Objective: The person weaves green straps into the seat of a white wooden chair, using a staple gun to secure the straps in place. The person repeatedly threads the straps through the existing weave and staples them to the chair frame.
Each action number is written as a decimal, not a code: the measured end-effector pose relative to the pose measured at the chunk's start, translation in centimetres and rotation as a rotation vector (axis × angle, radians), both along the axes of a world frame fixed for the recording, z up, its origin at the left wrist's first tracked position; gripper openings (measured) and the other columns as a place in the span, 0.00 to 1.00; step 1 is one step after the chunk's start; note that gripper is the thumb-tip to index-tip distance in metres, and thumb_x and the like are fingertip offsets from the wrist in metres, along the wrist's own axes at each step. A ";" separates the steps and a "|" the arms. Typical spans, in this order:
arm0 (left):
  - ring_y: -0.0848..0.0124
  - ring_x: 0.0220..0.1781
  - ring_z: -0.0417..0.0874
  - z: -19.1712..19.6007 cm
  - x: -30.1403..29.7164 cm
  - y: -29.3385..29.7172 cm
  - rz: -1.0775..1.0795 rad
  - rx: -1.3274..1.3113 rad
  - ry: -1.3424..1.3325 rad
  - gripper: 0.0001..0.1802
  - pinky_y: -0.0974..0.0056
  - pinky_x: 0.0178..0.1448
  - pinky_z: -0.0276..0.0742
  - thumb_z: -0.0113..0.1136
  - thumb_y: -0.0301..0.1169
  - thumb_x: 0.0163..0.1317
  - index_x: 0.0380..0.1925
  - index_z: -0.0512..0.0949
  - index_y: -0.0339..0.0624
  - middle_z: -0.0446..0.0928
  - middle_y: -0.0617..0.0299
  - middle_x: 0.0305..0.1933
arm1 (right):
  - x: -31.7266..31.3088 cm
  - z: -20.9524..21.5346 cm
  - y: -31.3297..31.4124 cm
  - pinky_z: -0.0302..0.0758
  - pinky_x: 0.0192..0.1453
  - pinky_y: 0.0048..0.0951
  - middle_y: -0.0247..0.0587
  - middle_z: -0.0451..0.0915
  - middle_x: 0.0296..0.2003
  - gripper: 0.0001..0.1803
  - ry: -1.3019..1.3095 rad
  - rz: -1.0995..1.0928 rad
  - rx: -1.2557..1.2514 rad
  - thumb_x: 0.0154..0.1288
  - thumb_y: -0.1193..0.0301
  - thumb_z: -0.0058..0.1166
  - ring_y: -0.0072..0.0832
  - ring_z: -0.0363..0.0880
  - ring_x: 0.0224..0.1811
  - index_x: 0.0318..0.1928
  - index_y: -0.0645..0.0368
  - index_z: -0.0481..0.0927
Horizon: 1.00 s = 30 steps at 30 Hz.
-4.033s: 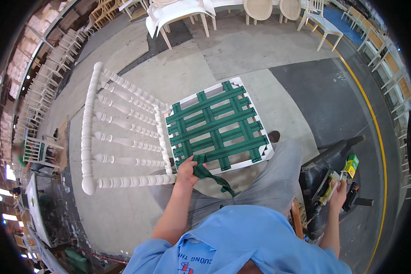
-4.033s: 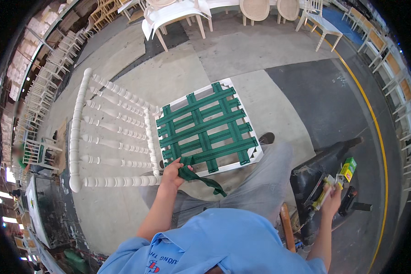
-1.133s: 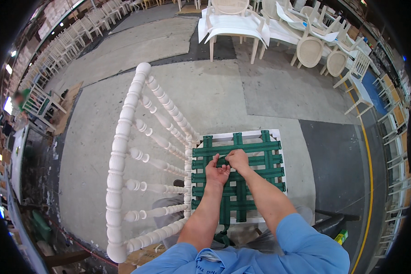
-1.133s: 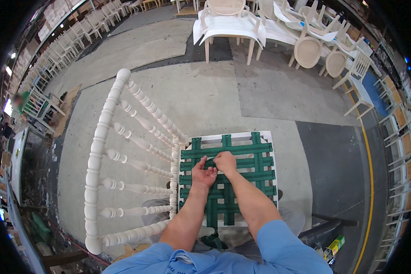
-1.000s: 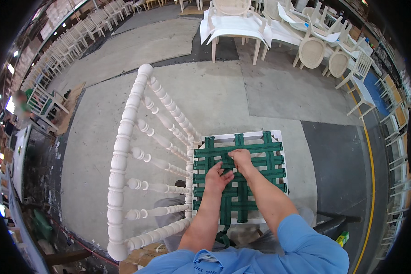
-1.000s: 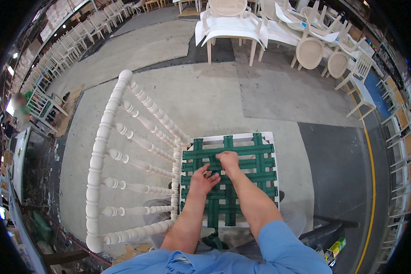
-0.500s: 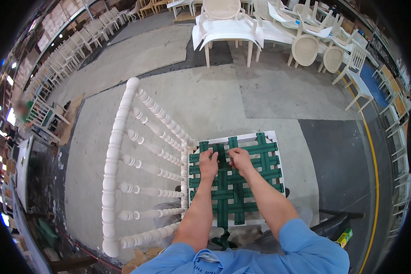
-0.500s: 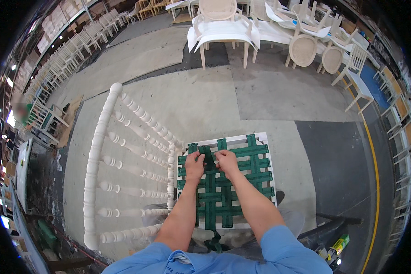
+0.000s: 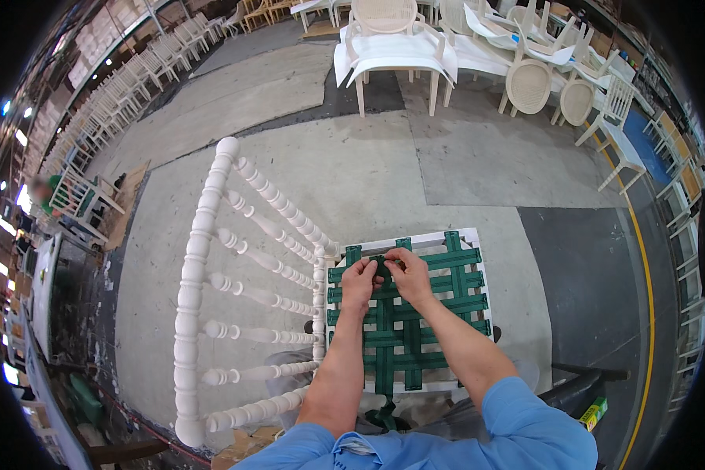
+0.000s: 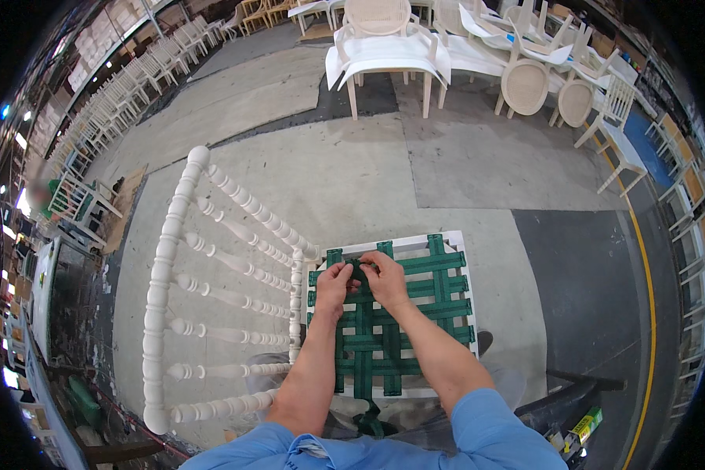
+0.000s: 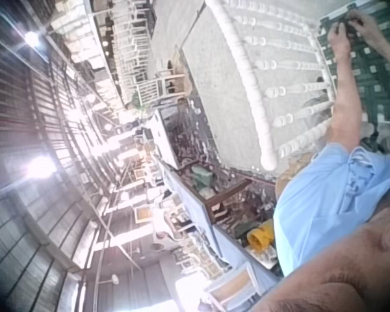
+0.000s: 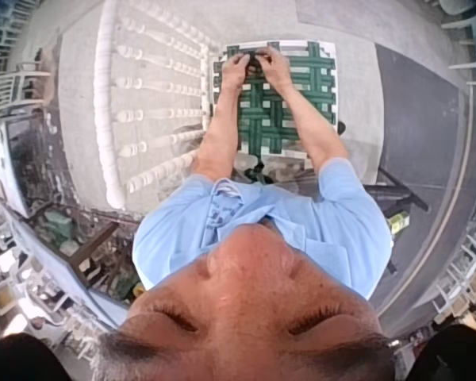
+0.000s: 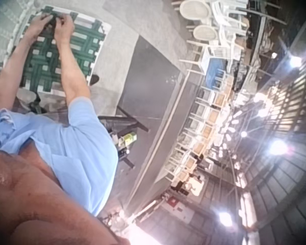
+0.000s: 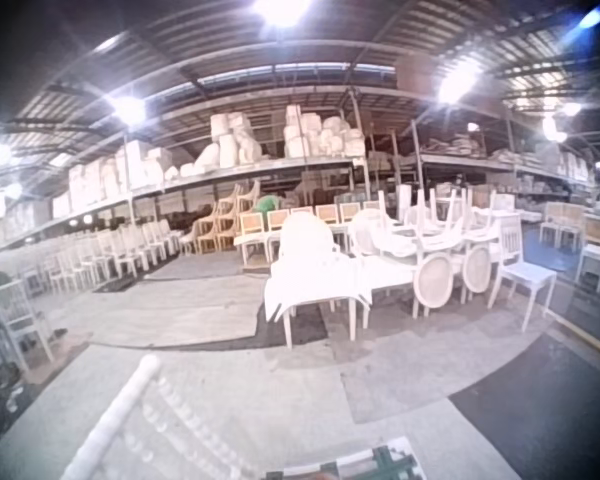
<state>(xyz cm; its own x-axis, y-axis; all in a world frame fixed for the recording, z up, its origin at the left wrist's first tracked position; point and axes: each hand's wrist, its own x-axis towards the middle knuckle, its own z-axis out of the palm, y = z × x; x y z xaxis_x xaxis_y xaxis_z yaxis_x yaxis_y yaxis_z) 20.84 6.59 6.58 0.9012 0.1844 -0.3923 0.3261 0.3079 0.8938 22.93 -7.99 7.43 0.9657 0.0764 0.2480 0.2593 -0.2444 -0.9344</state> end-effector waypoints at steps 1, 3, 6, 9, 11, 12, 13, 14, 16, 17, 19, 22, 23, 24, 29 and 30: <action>0.77 0.31 0.85 -0.1 0.0 0.1 -0.003 -0.008 0.000 0.09 0.70 0.34 0.80 0.65 0.34 0.76 0.46 0.84 0.41 0.83 0.68 0.36 | 0.1 0.1 -0.2 0.79 0.39 0.28 0.38 0.87 0.38 0.08 -0.022 0.011 -0.040 0.70 0.75 0.65 0.23 0.82 0.33 0.48 0.60 0.86; 0.76 0.31 0.86 -0.2 0.1 -0.1 -0.015 -0.019 -0.002 0.09 0.70 0.35 0.80 0.64 0.34 0.77 0.46 0.84 0.40 0.84 0.67 0.36 | 0.4 0.3 -0.7 0.79 0.40 0.29 0.40 0.87 0.40 0.08 -0.062 0.031 -0.125 0.69 0.75 0.66 0.27 0.83 0.34 0.47 0.62 0.86; 0.74 0.32 0.87 -0.3 0.3 -0.2 -0.027 -0.012 -0.010 0.08 0.69 0.35 0.81 0.65 0.32 0.77 0.48 0.83 0.40 0.84 0.66 0.38 | 0.8 0.4 -1.3 0.80 0.41 0.31 0.42 0.86 0.40 0.07 -0.122 0.074 -0.180 0.69 0.74 0.66 0.33 0.85 0.36 0.46 0.61 0.87; 0.75 0.33 0.86 -0.7 0.6 -0.8 0.004 0.103 -0.112 0.09 0.68 0.37 0.82 0.67 0.29 0.74 0.49 0.83 0.40 0.84 0.64 0.41 | 1.4 0.2 -1.8 0.80 0.42 0.34 0.43 0.85 0.39 0.06 -0.207 0.076 -0.221 0.70 0.74 0.64 0.38 0.85 0.38 0.45 0.61 0.86; 0.75 0.34 0.85 -1.4 0.5 -1.4 0.074 0.332 -0.315 0.10 0.68 0.38 0.82 0.68 0.27 0.71 0.50 0.84 0.40 0.85 0.63 0.45 | 1.6 0.1 -2.0 0.79 0.43 0.36 0.44 0.83 0.39 0.06 -0.200 0.077 -0.245 0.70 0.75 0.63 0.41 0.84 0.39 0.44 0.61 0.86; 0.75 0.35 0.85 -1.8 0.5 -1.2 0.061 0.408 -0.330 0.10 0.68 0.39 0.82 0.69 0.26 0.70 0.50 0.84 0.40 0.84 0.62 0.46 | 1.8 0.1 -1.8 0.79 0.43 0.37 0.45 0.83 0.39 0.05 -0.198 0.081 -0.253 0.70 0.75 0.63 0.42 0.83 0.39 0.44 0.62 0.86; 0.75 0.36 0.85 -2.2 0.6 -0.9 0.048 0.484 -0.344 0.11 0.68 0.40 0.82 0.69 0.25 0.69 0.50 0.84 0.40 0.84 0.62 0.47 | 1.8 0.0 -1.7 0.79 0.43 0.38 0.46 0.82 0.39 0.05 -0.160 0.091 -0.249 0.70 0.75 0.63 0.43 0.83 0.39 0.43 0.62 0.85; 0.75 0.36 0.85 -2.5 0.6 -0.5 0.037 0.563 -0.354 0.12 0.67 0.41 0.82 0.70 0.24 0.68 0.51 0.85 0.40 0.84 0.62 0.48 | 1.7 0.0 -1.5 0.79 0.43 0.39 0.46 0.81 0.39 0.05 -0.120 0.104 -0.243 0.70 0.75 0.63 0.44 0.83 0.40 0.43 0.62 0.85; 0.73 0.37 0.85 -3.1 0.8 0.6 0.057 0.662 -0.363 0.11 0.66 0.43 0.82 0.69 0.26 0.69 0.50 0.85 0.39 0.85 0.61 0.47 | 2.1 -0.3 -0.3 0.79 0.45 0.41 0.47 0.81 0.40 0.04 -0.052 0.138 -0.238 0.69 0.75 0.63 0.46 0.83 0.41 0.42 0.61 0.85; 0.72 0.38 0.85 -3.1 1.1 0.3 0.054 0.693 -0.376 0.10 0.65 0.44 0.82 0.68 0.26 0.69 0.49 0.85 0.39 0.85 0.60 0.47 | 2.7 -0.7 -0.5 0.79 0.46 0.42 0.47 0.81 0.40 0.04 -0.026 0.136 -0.258 0.69 0.74 0.63 0.46 0.83 0.43 0.42 0.60 0.85; 0.66 0.42 0.86 -3.1 1.3 -0.1 0.148 0.778 -0.282 0.10 0.60 0.49 0.83 0.66 0.27 0.70 0.49 0.85 0.39 0.85 0.56 0.49 | 4.2 -1.8 -0.1 0.79 0.48 0.45 0.48 0.82 0.41 0.04 0.006 0.111 -0.317 0.69 0.73 0.62 0.48 0.83 0.45 0.41 0.59 0.86; 0.56 0.51 0.86 -3.3 1.7 -2.1 0.144 0.958 -0.256 0.11 0.52 0.59 0.80 0.62 0.27 0.71 0.50 0.85 0.39 0.85 0.52 0.52 | 7.9 -3.7 -0.6 0.80 0.52 0.47 0.49 0.83 0.42 0.05 0.052 0.011 -0.485 0.69 0.71 0.62 0.49 0.84 0.47 0.40 0.58 0.87; 0.52 0.54 0.85 -3.6 1.5 -2.1 0.132 1.046 -0.254 0.12 0.50 0.62 0.79 0.60 0.27 0.71 0.51 0.85 0.39 0.85 0.50 0.54 | 9.1 -4.2 -0.1 0.80 0.53 0.48 0.50 0.83 0.43 0.06 0.096 0.010 -0.538 0.69 0.70 0.62 0.50 0.84 0.48 0.41 0.58 0.88; 0.50 0.57 0.84 -3.9 1.5 -2.3 0.103 1.072 -0.286 0.13 0.48 0.65 0.77 0.60 0.26 0.71 0.52 0.85 0.39 0.85 0.50 0.55 | 9.9 -4.6 0.2 0.80 0.55 0.48 0.50 0.83 0.43 0.07 0.141 0.005 -0.594 0.69 0.69 0.63 0.50 0.84 0.48 0.41 0.58 0.88; 0.38 0.79 0.66 -5.6 1.9 -3.1 -0.086 1.221 -0.274 0.22 0.32 0.83 0.54 0.56 0.30 0.74 0.67 0.79 0.46 0.77 0.57 0.73 | 11.0 -6.1 1.7 0.80 0.56 0.48 0.50 0.84 0.43 0.08 0.178 0.008 -0.638 0.68 0.66 0.64 0.50 0.85 0.50 0.39 0.56 0.90; 0.36 0.81 0.63 -5.8 2.1 -3.1 -0.117 1.255 -0.266 0.24 0.31 0.84 0.51 0.55 0.31 0.74 0.70 0.77 0.47 0.75 0.57 0.76 | 10.9 -6.2 1.9 0.81 0.56 0.48 0.49 0.84 0.43 0.08 0.178 0.003 -0.642 0.67 0.66 0.64 0.50 0.85 0.50 0.39 0.56 0.90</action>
<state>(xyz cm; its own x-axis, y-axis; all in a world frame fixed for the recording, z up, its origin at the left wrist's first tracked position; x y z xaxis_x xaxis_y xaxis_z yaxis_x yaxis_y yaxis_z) 22.93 3.48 0.77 0.9602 0.2098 0.1846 0.0622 -0.8044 0.5908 33.81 -6.09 1.26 0.9873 0.1586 -0.0115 0.1158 -0.7663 -0.6319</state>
